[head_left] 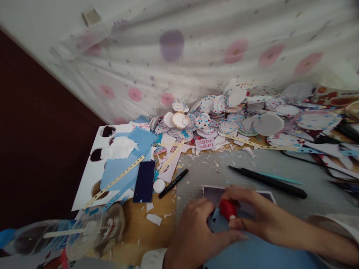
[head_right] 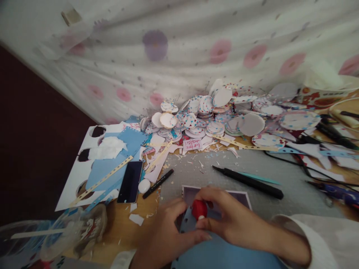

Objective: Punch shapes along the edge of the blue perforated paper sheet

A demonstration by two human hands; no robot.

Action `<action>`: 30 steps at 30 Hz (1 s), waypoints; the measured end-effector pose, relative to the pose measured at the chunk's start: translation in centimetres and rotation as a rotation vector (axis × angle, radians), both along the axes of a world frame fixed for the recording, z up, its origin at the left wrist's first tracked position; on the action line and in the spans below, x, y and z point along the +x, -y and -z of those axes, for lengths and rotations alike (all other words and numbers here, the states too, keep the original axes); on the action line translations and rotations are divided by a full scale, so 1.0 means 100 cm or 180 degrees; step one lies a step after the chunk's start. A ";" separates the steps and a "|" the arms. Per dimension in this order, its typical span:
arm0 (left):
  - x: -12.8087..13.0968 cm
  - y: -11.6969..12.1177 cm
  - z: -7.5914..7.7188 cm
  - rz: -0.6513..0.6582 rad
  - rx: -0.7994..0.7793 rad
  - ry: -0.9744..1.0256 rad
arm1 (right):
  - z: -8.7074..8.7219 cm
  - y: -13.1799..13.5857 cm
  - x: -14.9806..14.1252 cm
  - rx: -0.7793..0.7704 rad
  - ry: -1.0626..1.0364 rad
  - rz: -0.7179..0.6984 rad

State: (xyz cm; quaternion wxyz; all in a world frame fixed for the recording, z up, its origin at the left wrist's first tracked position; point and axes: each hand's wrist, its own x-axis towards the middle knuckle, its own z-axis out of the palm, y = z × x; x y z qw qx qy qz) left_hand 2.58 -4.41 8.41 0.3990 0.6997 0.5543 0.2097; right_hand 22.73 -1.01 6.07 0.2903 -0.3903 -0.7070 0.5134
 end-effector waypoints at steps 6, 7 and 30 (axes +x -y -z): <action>-0.010 0.006 0.013 -0.0355 -0.0212 -0.0114 | 0.019 0.006 0.009 0.0126 0.0224 -0.0158; -0.011 0.006 0.016 -0.0375 -0.0224 -0.0064 | 0.020 0.007 0.009 0.0111 0.0226 -0.0135; -0.006 0.006 0.031 -0.0167 0.0060 0.0228 | 0.029 0.002 0.014 -0.0277 0.0311 -0.0226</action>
